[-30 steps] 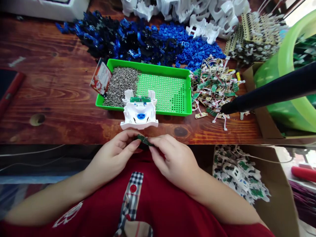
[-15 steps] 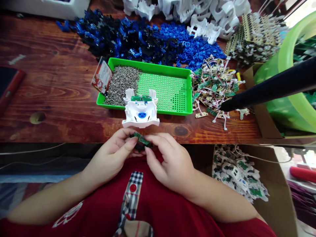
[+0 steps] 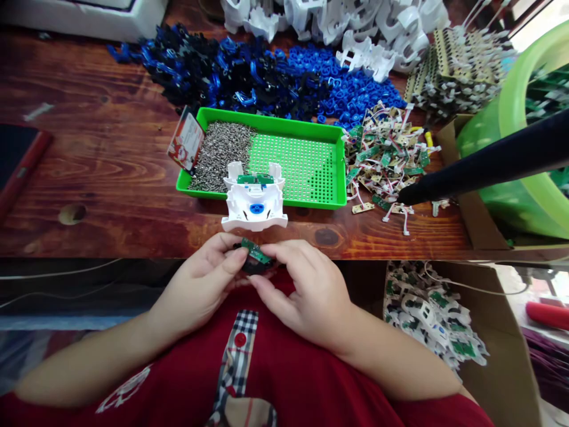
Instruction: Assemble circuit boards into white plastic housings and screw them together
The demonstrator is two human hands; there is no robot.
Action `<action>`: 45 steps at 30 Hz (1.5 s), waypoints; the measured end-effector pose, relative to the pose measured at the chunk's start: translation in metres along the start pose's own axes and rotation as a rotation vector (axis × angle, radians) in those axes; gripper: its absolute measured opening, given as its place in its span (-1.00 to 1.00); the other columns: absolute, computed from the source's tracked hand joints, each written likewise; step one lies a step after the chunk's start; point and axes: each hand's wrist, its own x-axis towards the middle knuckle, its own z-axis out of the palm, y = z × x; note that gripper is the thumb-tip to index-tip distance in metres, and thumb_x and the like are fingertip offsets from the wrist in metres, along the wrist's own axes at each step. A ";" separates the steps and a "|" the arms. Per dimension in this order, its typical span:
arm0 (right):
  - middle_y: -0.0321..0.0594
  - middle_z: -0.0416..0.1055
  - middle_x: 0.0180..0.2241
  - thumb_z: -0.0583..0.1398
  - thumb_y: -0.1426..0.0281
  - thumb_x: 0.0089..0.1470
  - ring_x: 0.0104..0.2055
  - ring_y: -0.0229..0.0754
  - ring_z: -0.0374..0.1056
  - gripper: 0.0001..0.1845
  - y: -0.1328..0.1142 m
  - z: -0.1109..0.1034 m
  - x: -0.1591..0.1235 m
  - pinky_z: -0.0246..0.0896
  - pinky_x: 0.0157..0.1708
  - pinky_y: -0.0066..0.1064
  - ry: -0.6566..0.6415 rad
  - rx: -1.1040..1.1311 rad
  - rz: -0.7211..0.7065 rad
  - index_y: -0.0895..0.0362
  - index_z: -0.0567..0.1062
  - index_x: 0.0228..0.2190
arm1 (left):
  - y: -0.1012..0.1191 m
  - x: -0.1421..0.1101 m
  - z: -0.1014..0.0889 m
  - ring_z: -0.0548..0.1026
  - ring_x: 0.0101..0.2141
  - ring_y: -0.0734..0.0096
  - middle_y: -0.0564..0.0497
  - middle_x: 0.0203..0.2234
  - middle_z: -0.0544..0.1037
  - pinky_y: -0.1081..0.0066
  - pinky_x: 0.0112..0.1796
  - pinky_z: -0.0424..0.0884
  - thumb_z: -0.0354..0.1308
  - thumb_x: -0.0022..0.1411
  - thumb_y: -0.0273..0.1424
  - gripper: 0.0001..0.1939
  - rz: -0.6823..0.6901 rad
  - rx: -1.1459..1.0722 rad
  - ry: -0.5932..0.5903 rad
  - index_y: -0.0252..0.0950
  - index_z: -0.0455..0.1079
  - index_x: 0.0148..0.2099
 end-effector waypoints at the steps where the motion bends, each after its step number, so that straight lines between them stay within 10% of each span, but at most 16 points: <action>1: -0.21 0.40 -0.22 0.24 0.35 -0.02 -0.17 -0.28 0.33 -0.60 0.001 -0.001 0.000 0.32 -0.18 -0.42 -0.011 -0.038 -0.009 0.12 0.31 -0.10 | -0.001 0.000 0.000 0.54 -0.35 0.54 0.13 -0.42 0.56 0.52 -0.24 0.44 0.11 0.21 -0.43 -0.88 0.024 0.027 -0.002 -0.28 0.22 -0.22; 13: -0.12 0.36 -0.20 0.27 0.46 -0.15 -0.17 -0.18 0.33 -0.47 0.022 -0.047 -0.008 0.32 -0.22 -0.34 -0.024 -0.024 -0.156 0.11 0.33 -0.08 | 0.031 -0.009 -0.014 0.53 -0.41 0.42 0.01 -0.49 0.59 0.43 -0.25 0.38 0.16 0.15 -0.34 -0.87 -0.060 0.287 -0.160 -0.29 0.33 -0.28; 21: -0.12 0.38 -0.29 0.31 0.43 -0.21 -0.21 -0.10 0.34 -0.51 0.038 -0.070 0.048 0.28 -0.26 -0.25 0.677 -0.186 -0.423 0.02 0.45 -0.14 | 0.048 0.018 -0.019 0.49 -0.19 0.24 -0.22 -0.12 0.52 0.37 -0.27 0.42 0.17 0.07 -0.18 -0.55 -0.116 0.130 -0.146 -0.36 0.40 -0.06; 30: -0.10 0.27 -0.10 0.24 0.29 -0.06 0.00 -0.11 0.24 -0.62 0.050 -0.033 0.120 0.30 -0.03 -0.18 0.171 -0.204 -0.335 0.12 0.40 -0.15 | 0.048 0.033 0.007 0.54 -0.27 0.30 -0.15 -0.25 0.59 0.40 -0.31 0.45 0.14 0.06 -0.49 -0.71 -0.137 0.006 -0.126 -0.37 0.43 -0.11; 45: -0.09 0.24 -0.09 0.28 0.35 -0.12 -0.02 -0.17 0.25 -0.56 0.023 -0.035 0.053 0.27 0.00 -0.31 -0.056 -0.060 -0.309 0.13 0.38 -0.14 | 0.024 0.019 0.003 0.45 -0.06 0.29 0.01 -0.05 0.49 0.39 -0.08 0.35 0.14 -0.02 -0.67 -0.42 0.072 -0.046 -0.210 -0.19 0.25 0.07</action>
